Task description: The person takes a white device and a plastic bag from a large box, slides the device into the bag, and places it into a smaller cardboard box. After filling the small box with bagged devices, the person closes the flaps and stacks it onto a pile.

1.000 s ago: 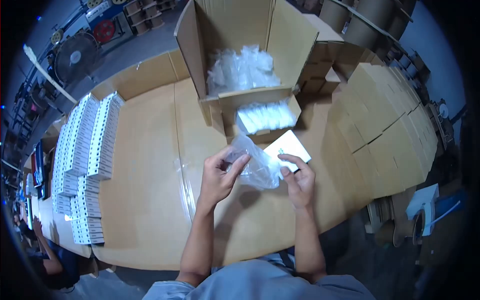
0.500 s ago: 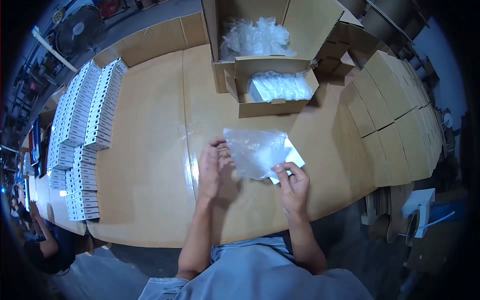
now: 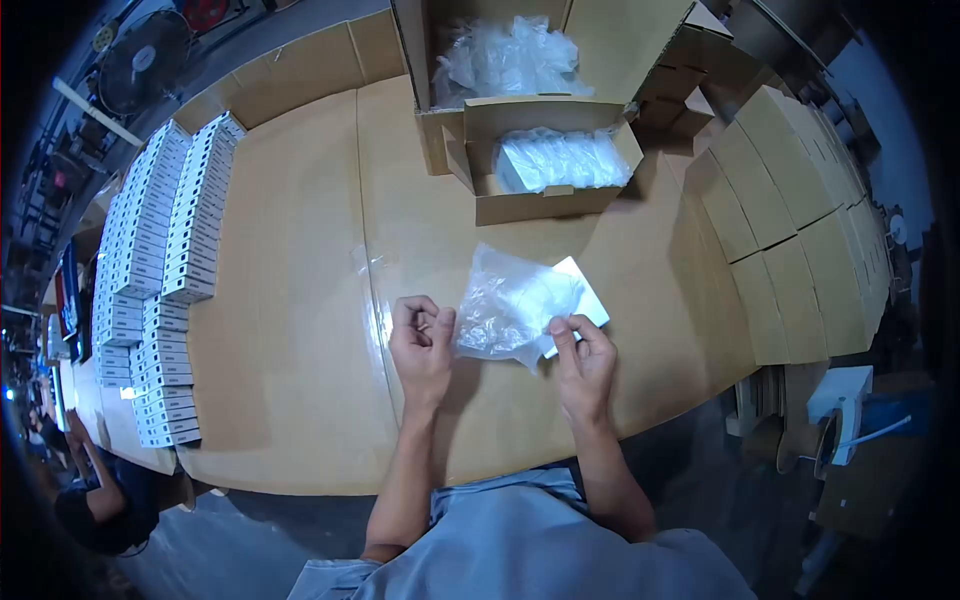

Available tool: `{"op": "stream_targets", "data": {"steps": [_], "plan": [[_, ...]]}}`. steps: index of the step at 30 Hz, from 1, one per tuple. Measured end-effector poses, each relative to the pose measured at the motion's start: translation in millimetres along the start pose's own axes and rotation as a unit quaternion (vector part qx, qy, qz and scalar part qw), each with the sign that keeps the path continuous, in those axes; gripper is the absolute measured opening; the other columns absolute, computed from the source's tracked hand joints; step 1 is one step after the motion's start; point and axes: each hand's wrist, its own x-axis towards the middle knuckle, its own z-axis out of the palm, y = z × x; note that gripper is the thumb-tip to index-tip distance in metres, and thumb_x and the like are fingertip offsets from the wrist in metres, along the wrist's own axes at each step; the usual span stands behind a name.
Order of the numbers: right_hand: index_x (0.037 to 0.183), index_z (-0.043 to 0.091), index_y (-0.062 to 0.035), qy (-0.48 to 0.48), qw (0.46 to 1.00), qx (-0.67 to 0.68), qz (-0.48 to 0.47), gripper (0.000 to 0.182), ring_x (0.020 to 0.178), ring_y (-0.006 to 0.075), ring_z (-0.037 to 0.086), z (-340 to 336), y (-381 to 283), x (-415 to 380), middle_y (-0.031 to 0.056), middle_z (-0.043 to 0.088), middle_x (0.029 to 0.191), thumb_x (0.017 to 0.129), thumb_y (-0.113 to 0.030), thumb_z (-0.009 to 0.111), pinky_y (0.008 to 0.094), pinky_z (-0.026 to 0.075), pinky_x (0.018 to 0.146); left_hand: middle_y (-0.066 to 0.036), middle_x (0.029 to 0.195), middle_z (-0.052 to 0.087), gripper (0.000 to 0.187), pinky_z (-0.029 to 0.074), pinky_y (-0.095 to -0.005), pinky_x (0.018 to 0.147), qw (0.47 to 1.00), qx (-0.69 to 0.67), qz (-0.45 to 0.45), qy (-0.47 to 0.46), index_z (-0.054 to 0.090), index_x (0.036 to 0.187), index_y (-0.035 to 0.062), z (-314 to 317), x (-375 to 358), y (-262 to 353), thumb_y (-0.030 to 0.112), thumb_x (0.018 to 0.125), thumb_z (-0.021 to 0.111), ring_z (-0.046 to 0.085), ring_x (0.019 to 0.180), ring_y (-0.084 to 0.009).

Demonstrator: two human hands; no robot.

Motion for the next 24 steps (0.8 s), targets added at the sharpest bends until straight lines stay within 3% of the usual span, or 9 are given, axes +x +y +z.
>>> {"op": "stream_targets", "data": {"steps": [2, 3, 6, 9, 12, 13, 17, 20, 24], "plan": [[0.091, 0.068, 0.0037, -0.001, 0.999, -0.023, -0.023, 0.018, 0.078, 0.0074, 0.056, -2.5, -0.6, 1.6, 0.0022, 0.064, 0.088, 0.097, -0.013, 0.071, 0.0228, 0.046, 0.066, 0.002, 0.089, 0.044, 0.019, 0.040, -0.0232, 0.068, 0.989, 0.034, 0.133, 0.047, 0.052, 0.108, 0.0055, 0.9, 6.6, 3.7, 0.016, 0.099, 0.065, 0.042, 0.078, -0.0056], [0.091, 0.068, 0.0031, -0.001, 0.999, -0.036, -0.033, 0.017, 0.078, 0.0078, 0.056, -1.8, -1.4, 2.4, 0.0024, 0.064, 0.088, 0.096, -0.013, 0.072, 0.0229, 0.046, 0.066, -0.005, 0.101, 0.052, 0.030, 0.043, -0.0280, 0.078, 0.981, 0.093, 0.163, 0.046, 0.056, 0.117, 0.0044, -6.4, 5.8, 3.0, 0.013, 0.093, 0.070, 0.051, 0.091, -0.0132], [0.090, 0.069, 0.0015, -0.016, 0.995, -0.081, -0.056, 0.016, 0.077, 0.0095, 0.056, -2.8, -1.7, 0.3, 0.0040, 0.064, 0.088, 0.095, -0.013, 0.074, 0.0240, 0.047, 0.063, -0.013, 0.111, 0.060, 0.045, 0.049, -0.0369, 0.089, 0.904, 0.298, 0.306, -0.019, 0.059, 0.121, 0.0034, 8.8, 12.6, 53.2, 0.016, 0.083, 0.079, 0.060, 0.105, -0.0269], [0.090, 0.070, 0.0004, -0.051, 0.988, -0.120, -0.080, 0.015, 0.078, 0.0138, 0.059, -6.9, 1.5, -0.1, 0.0074, 0.065, 0.088, 0.092, -0.013, 0.076, 0.0270, 0.048, 0.063, -0.014, 0.125, 0.061, 0.043, 0.047, -0.0409, 0.094, 0.885, 0.304, 0.327, -0.132, 0.064, 0.120, 0.0037, 25.2, 30.0, 64.3, 0.010, 0.080, 0.077, 0.059, 0.115, -0.0329], [0.090, 0.071, 0.0000, -0.061, 0.984, -0.133, -0.102, 0.015, 0.079, 0.0199, 0.062, -11.8, 6.1, -2.6, 0.0116, 0.068, 0.089, 0.089, -0.014, 0.078, 0.0314, 0.050, 0.067, -0.013, 0.123, 0.062, 0.036, 0.047, -0.0440, 0.099, 0.858, 0.323, 0.348, -0.197, 0.067, 0.113, 0.0038, 31.0, 39.1, 65.1, 0.011, 0.079, 0.078, 0.059, 0.115, -0.0346], [0.090, 0.072, 0.0000, -0.062, 0.983, -0.143, -0.100, 0.016, 0.080, 0.0219, 0.063, -13.8, 3.9, -3.5, 0.0128, 0.068, 0.089, 0.089, -0.014, 0.079, 0.0328, 0.050, 0.069, -0.012, 0.116, 0.064, 0.026, 0.048, -0.0429, 0.095, 0.859, 0.318, 0.353, -0.193, 0.067, 0.101, 0.0037, 33.2, 39.0, 65.0, 0.008, 0.078, 0.079, 0.060, 0.111, -0.0338], [0.091, 0.072, 0.0000, -0.068, 0.981, -0.167, -0.072, 0.017, 0.082, 0.0263, 0.063, -20.7, 1.3, -2.2, 0.0153, 0.069, 0.089, 0.087, -0.014, 0.080, 0.0350, 0.050, 0.075, -0.011, 0.097, 0.066, 0.019, 0.050, -0.0409, 0.087, 0.875, 0.274, 0.347, -0.198, 0.062, 0.088, 0.0017, 35.0, 37.3, 58.8, 0.001, 0.077, 0.078, 0.062, 0.099, -0.0310], [0.091, 0.072, 0.0006, -0.034, 0.979, -0.175, -0.103, 0.018, 0.082, 0.0262, 0.063, -20.1, 6.6, 1.6, 0.0156, 0.069, 0.090, 0.086, -0.014, 0.080, 0.0355, 0.050, 0.075, -0.011, 0.089, 0.066, 0.016, 0.052, -0.0376, 0.078, 0.858, 0.315, 0.356, -0.196, 0.061, 0.087, 0.0014, 31.9, 34.6, 53.6, 0.000, 0.082, 0.076, 0.066, 0.088, -0.0275], [0.093, 0.071, 0.0024, -0.061, 0.968, -0.217, -0.109, 0.021, 0.082, 0.0263, 0.063, -21.3, 4.1, 1.9, 0.0172, 0.067, 0.094, 0.086, -0.015, 0.081, 0.0358, 0.051, 0.073, -0.010, 0.081, 0.065, 0.014, 0.051, -0.0317, 0.063, 0.924, 0.250, 0.206, -0.205, 0.057, 0.097, 0.0005, 30.9, 31.6, 50.3, 0.002, 0.092, 0.070, 0.066, 0.073, -0.0183]]}}
